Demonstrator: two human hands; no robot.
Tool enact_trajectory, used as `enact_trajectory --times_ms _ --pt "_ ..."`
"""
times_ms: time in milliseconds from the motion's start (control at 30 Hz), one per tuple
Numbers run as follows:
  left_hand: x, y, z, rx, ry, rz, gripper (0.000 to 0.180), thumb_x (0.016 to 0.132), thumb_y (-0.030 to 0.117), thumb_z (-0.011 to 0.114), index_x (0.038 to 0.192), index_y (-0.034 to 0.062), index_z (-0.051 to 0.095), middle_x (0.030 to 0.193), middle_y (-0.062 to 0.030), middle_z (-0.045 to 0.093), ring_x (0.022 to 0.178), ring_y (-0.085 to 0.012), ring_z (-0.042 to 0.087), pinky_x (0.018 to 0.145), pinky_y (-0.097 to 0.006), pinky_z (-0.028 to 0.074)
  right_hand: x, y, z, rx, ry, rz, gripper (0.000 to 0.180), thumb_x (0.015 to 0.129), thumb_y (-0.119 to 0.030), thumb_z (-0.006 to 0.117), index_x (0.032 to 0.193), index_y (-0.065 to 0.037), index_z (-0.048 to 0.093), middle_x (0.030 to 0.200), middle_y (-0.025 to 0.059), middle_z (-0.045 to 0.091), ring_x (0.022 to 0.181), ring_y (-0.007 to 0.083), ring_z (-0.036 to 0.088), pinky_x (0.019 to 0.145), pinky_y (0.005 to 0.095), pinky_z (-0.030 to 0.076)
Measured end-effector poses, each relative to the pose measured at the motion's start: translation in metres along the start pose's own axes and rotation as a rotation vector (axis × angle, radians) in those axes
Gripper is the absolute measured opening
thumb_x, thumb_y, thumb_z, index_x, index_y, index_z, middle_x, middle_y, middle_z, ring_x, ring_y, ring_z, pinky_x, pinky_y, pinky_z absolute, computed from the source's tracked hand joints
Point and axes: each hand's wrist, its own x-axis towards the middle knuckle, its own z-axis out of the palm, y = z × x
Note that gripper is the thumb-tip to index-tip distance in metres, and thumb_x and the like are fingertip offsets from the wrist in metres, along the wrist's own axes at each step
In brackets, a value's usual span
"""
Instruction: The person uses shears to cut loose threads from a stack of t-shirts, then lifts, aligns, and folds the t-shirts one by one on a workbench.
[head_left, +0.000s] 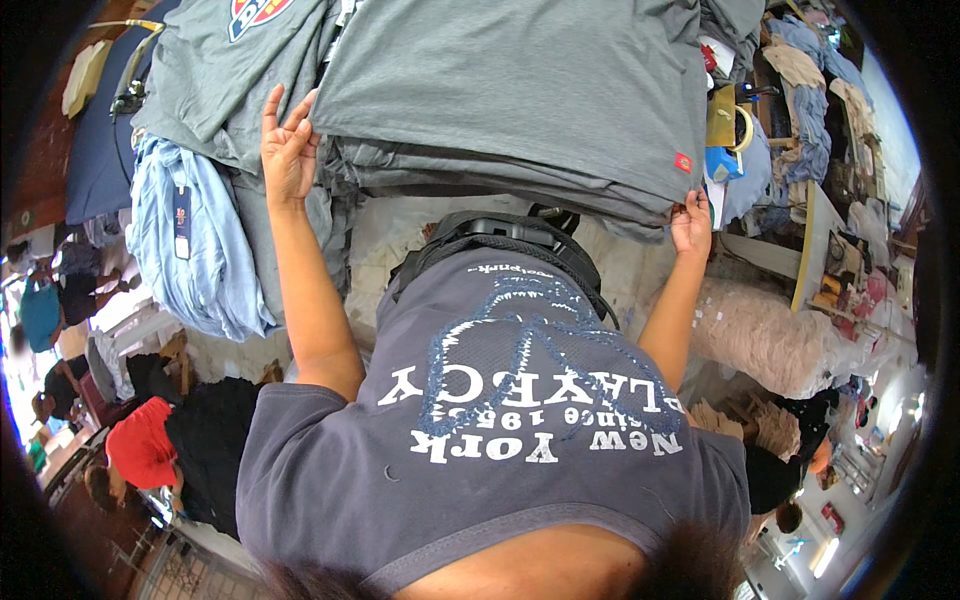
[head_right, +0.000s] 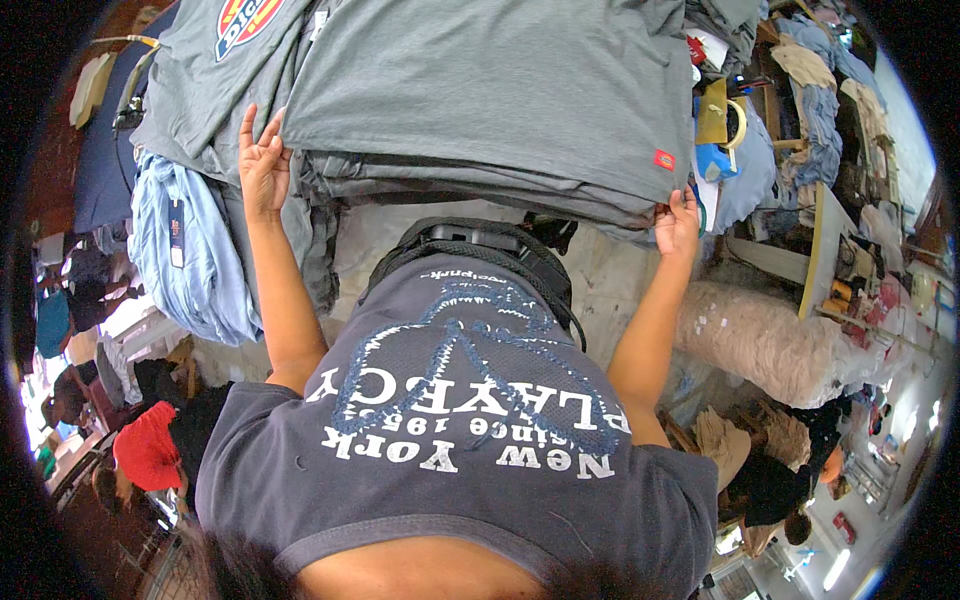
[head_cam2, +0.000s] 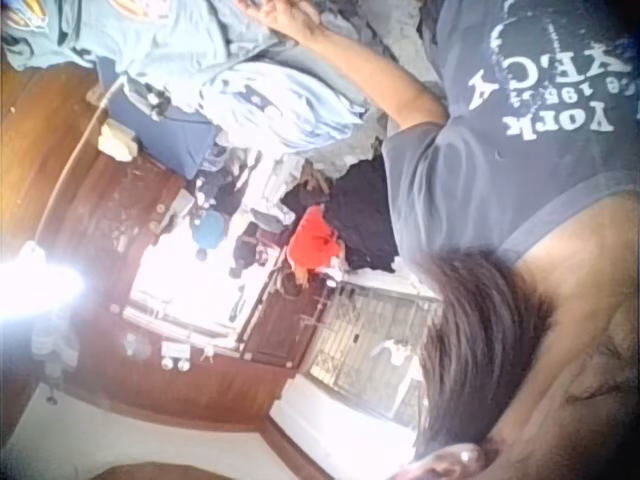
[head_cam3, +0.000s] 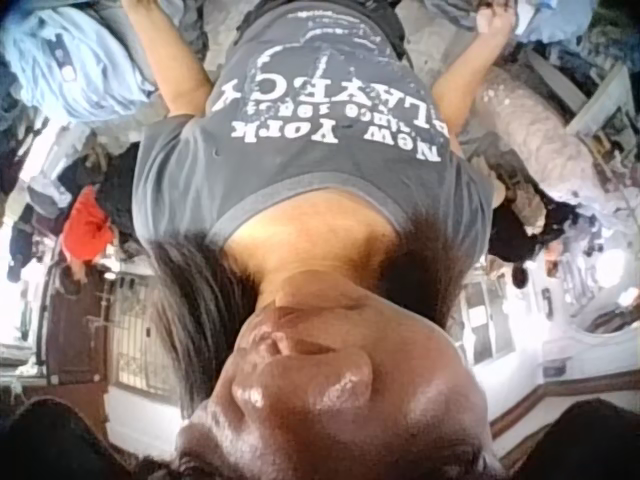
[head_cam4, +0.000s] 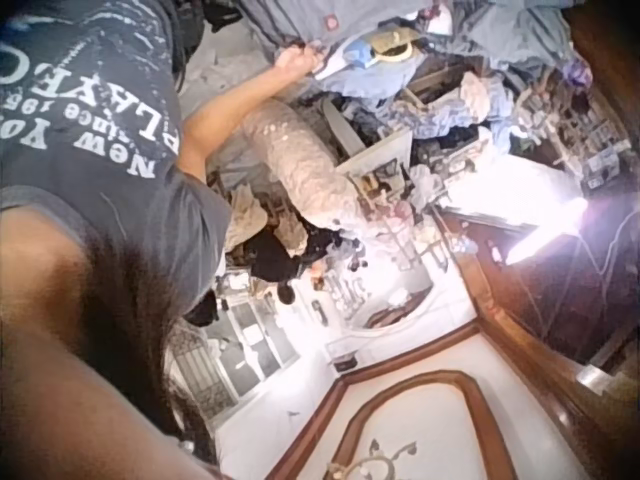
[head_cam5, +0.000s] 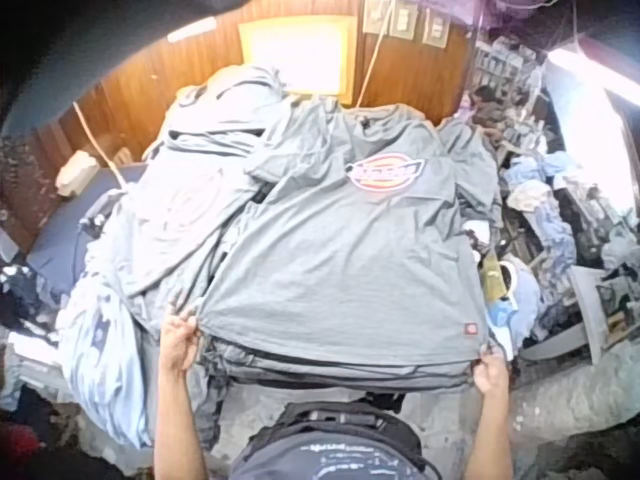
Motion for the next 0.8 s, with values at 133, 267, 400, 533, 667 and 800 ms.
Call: enact_trajectory --times_ms 133,267,400,533,667,800 --pt "0.002 0.003 -0.01 0.031 -0.075 0.001 0.062 0.079 -0.005 0.053 0.132 0.0113 0.024 0.12 -0.02 0.047 0.083 -0.0086 0.054 0.071 -0.021 0.045 -0.002 0.001 0.002 0.008 0.007 0.018 0.039 0.078 -0.004 0.06 0.112 -0.008 0.042 0.106 0.0074 0.054 0.094 0.0209 0.053 0.078 0.0335 0.043" --pt "0.006 0.001 -0.027 0.108 -0.088 -0.039 0.062 0.079 -0.006 0.053 0.131 0.0116 0.027 0.118 -0.0173 0.049 0.078 -0.0058 0.053 0.069 -0.019 0.045 -0.001 0.008 -0.004 0.013 0.016 -0.009 0.046 0.075 -0.005 0.063 0.114 -0.011 0.04 0.099 0.0049 0.051 0.089 0.0197 0.049 0.075 0.0342 0.039" --pt "0.005 -0.005 -0.041 0.199 0.139 -0.105 0.052 0.08 -0.006 0.05 0.126 0.0064 0.03 0.113 -0.0187 0.052 0.099 -0.0197 0.055 0.081 -0.026 0.046 0.002 0.013 0.002 0.052 0.05 -0.008 0.05 0.073 -0.005 0.066 0.115 -0.012 0.04 0.098 0.0025 0.053 0.089 0.0157 0.05 0.071 0.0305 0.038" --pt "0.012 -0.004 -0.041 0.262 0.15 -0.104 0.045 0.082 -0.001 0.05 0.124 0.0063 0.034 0.107 -0.0163 0.055 0.095 -0.0183 0.056 0.081 -0.028 0.045 -0.007 0.012 0.011 0.026 0.049 -0.039 0.044 0.076 -0.012 0.064 0.114 -0.009 0.041 0.099 0.0045 0.056 0.089 0.0168 0.051 0.073 0.0308 0.039" --pt "0.034 0.008 -0.001 0.592 0.19 -0.149 0.034 0.087 0.022 0.05 0.118 0.0077 0.046 0.099 -0.0053 0.059 0.077 -0.0064 0.052 0.071 -0.02 0.04 -0.012 -0.007 0.025 0.098 -0.014 0.021 0.043 0.082 -0.037 0.056 0.11 -0.007 0.043 0.104 0.0067 0.055 0.089 0.0179 0.053 0.073 0.0307 0.04" --pt "0.078 0.009 0.023 0.914 0.007 -0.137 0.033 0.087 0.029 0.05 0.112 0.0076 0.053 0.08 0.0038 0.053 0.065 -0.0031 0.041 0.059 -0.018 0.034 0.001 -0.039 0.026 -0.18 -0.057 0.102 0.057 0.08 -0.055 0.047 0.11 -0.007 0.045 0.103 0.011 0.057 0.083 0.0188 0.056 0.071 0.0307 0.043"
